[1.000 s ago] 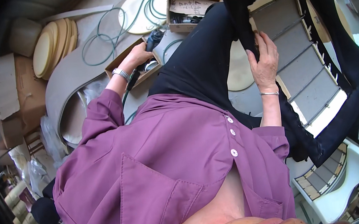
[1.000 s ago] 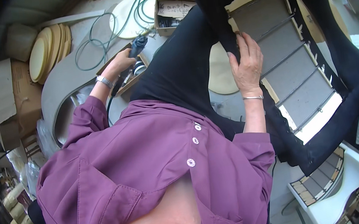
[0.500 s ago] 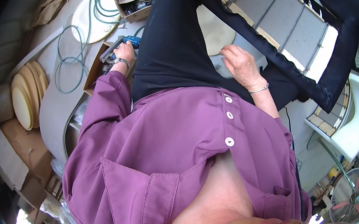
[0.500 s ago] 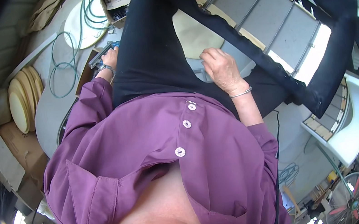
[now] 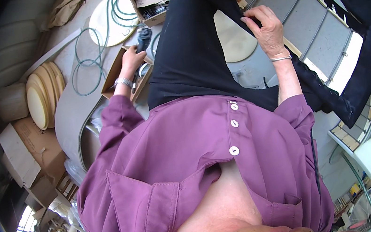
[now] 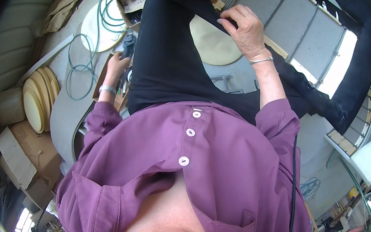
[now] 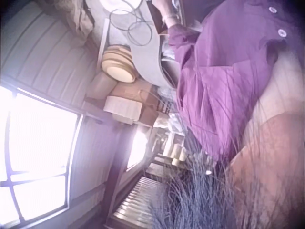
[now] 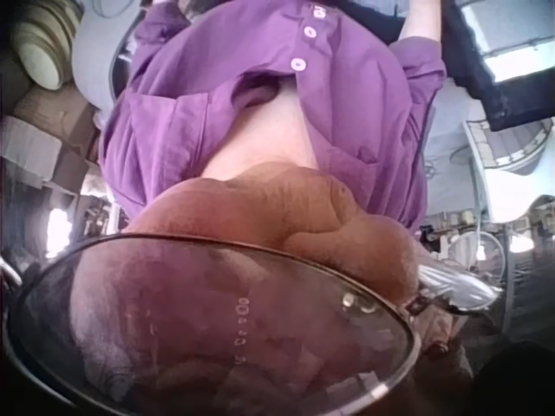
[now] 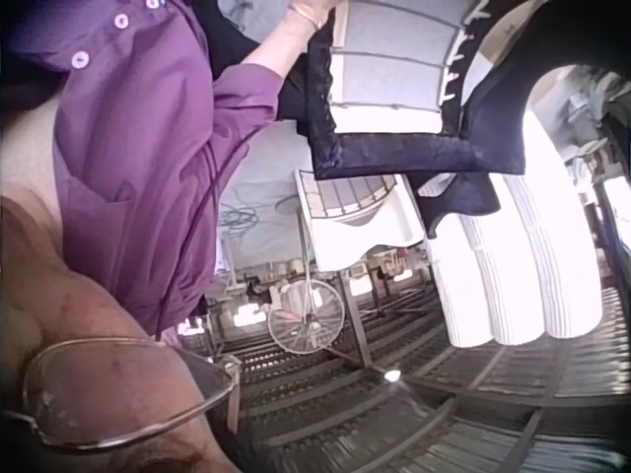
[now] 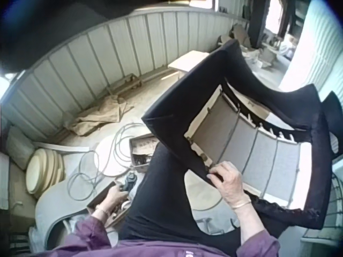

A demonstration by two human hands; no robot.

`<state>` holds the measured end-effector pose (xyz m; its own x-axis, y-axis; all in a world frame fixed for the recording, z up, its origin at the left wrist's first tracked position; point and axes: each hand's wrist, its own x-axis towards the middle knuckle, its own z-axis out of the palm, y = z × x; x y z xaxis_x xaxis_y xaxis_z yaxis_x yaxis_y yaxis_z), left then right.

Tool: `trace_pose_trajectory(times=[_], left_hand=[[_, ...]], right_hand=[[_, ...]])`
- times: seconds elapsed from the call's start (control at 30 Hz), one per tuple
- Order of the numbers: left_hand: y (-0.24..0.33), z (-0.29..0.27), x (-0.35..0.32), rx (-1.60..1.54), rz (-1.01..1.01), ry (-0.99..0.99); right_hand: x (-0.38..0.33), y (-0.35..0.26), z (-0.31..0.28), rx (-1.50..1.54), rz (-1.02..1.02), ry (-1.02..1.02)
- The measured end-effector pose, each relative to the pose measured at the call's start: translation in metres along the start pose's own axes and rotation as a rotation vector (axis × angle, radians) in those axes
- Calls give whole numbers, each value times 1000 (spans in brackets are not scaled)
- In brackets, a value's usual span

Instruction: Upholstering a chair frame with black fabric using a pneumatic staple gun and trimming excess fabric with scissors.

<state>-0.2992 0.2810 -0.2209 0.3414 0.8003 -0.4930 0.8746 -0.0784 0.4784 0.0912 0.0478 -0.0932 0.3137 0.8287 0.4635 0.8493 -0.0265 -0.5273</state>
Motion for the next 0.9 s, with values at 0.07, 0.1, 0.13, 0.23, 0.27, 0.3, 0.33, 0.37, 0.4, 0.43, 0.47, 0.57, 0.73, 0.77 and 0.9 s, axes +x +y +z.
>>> trace_pose_trajectory(times=[0.07, 0.1, 0.13, 0.23, 0.27, 0.3, 0.33, 0.37, 0.4, 0.43, 0.47, 0.57, 0.73, 0.77, 0.9], left_hand=[[15, -33, -29, -504, -45, -64], [23, -51, -46, -688, -85, -87], [37, -70, -66, -810, -115, -101], [58, -109, -102, -1133, -81, -171], [63, -122, -112, -1125, 23, -223], [70, -133, -120, -1123, 59, -265], [80, -145, -130, -1121, 97, -310], [101, -149, -142, -1091, 145, -298], [121, -150, -153, -1094, 177, -302], [138, -148, -163, -1096, 208, -301], [152, -145, -171, -1102, 214, -273], [192, -134, -187, -1101, 247, -296], [237, -110, -188, -903, 274, -369], [255, -104, -191, -809, 296, -355], [282, -71, -179, -650, 320, -358]], right_hand=[[-3, 4, -2, -4, 5, 19], [-4, 4, -1, -7, 7, 26], [-5, 5, 0, 4, 10, 35], [-4, 6, 2, 63, 69, 57], [-1, 7, 2, 95, 106, 60], [2, 10, 2, 93, 109, 59], [4, 14, 2, 99, 111, 69], [5, 19, 2, 84, 106, 34], [6, 22, 1, 68, 99, -1], [7, 20, 0, 73, 98, 7], [9, 16, -1, 168, 113, 0], [23, 2, -3, 254, 75, 8], [29, 21, 12, 345, 163, -44], [30, 22, 12, 353, 160, -40], [28, 25, 14, 310, 124, -32]])
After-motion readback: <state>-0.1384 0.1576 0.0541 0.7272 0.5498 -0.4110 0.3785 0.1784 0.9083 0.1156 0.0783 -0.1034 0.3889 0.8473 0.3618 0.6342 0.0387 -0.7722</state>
